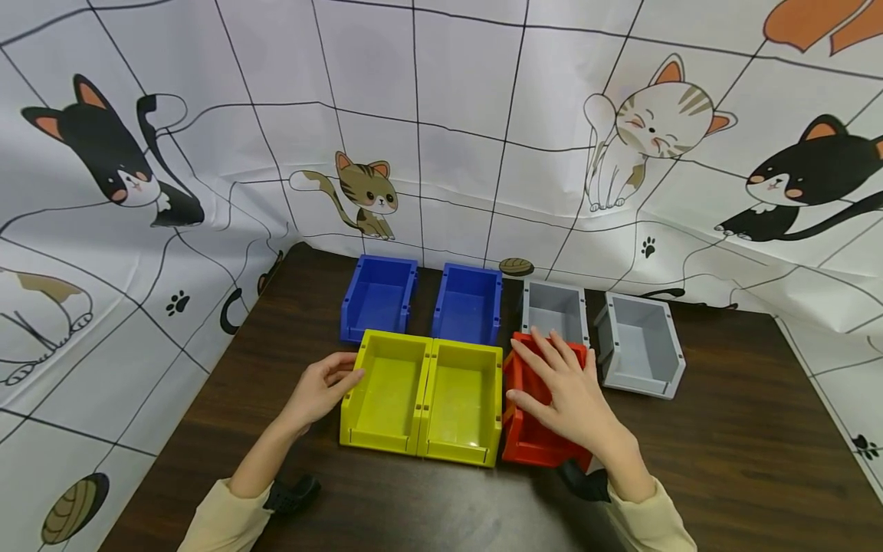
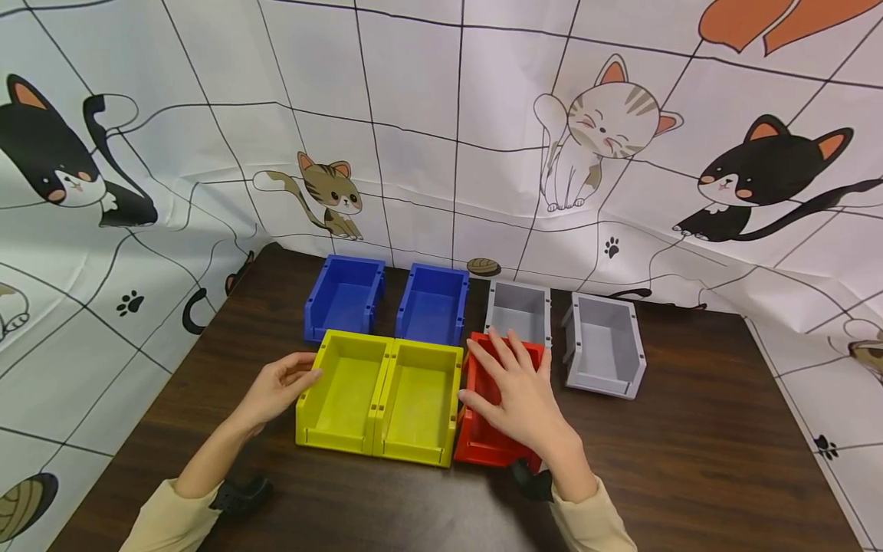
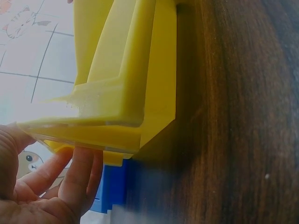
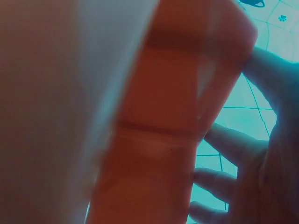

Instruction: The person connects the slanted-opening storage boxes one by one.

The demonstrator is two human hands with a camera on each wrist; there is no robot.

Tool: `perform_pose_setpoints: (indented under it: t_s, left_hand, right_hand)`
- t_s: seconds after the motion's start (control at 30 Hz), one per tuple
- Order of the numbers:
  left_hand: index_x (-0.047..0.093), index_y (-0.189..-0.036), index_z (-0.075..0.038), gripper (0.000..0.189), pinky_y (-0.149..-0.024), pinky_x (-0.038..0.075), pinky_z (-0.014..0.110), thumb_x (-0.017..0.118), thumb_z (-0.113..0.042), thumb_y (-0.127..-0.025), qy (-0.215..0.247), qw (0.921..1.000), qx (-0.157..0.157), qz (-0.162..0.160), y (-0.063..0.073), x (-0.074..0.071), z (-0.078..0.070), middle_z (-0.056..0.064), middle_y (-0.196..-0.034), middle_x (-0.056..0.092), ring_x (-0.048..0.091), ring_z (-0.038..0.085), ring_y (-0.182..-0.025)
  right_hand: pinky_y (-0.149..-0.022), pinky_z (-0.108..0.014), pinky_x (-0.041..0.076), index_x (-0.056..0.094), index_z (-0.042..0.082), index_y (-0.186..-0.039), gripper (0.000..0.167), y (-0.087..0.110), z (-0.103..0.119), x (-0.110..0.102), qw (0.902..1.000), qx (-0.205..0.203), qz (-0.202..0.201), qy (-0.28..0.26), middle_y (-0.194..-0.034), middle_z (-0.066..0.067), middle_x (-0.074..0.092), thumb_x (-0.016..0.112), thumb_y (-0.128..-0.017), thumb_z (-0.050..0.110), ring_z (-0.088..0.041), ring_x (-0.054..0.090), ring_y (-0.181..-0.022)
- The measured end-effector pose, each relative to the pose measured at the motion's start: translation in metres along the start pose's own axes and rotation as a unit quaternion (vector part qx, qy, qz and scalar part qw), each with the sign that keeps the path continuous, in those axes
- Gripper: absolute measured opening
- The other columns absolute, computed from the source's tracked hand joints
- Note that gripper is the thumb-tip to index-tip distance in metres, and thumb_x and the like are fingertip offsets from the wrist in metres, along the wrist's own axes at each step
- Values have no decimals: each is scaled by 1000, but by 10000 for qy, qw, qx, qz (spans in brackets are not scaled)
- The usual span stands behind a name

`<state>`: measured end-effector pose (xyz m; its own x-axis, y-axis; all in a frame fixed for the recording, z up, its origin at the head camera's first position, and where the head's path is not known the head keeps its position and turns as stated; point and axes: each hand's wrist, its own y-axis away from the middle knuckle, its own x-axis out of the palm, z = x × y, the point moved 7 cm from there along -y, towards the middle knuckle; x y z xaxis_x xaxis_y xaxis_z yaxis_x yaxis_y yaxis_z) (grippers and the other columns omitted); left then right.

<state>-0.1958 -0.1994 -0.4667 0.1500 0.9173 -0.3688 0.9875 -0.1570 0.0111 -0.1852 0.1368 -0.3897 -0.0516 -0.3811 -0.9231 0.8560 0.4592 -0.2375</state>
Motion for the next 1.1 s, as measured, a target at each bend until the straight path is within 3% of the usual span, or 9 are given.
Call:
perform_pose_setpoints:
  t_s: [0.23, 0.6, 1.1]
  left_hand:
    - [50, -127, 8, 43, -81, 52, 31, 58, -19, -95, 55, 10000, -78, 18, 0, 0, -1, 23, -117, 58, 59, 34, -105]
    - [50, -128, 7, 43, -81, 52, 32, 58, -19, -95, 8, 9999, -129, -37, -2, 0, 2, 23, -118, 58, 58, 34, -106]
    - [52, -125, 7, 41, -80, 53, 32, 59, -19, -94, -80, 9999, -69, -134, 0, -1, 1, 24, -116, 59, 59, 34, -104]
  right_hand:
    - [-98, -74, 8, 37, 26, -145, 74, -3, -4, 2, 9989, 214, 400, 92, -153, -10, 25, 61, -83, 56, -39, 20, -138]
    - [-100, -72, 12, 42, 24, -143, 74, -9, -1, 3, 9982, 129, 332, 474, -149, -11, 33, 63, -80, 58, -38, 26, -136]
    - [-101, -70, 11, 37, 23, -146, 74, -8, -1, 12, 9962, 165, 613, 590, -152, -10, 27, 59, -84, 56, -36, 21, -138]
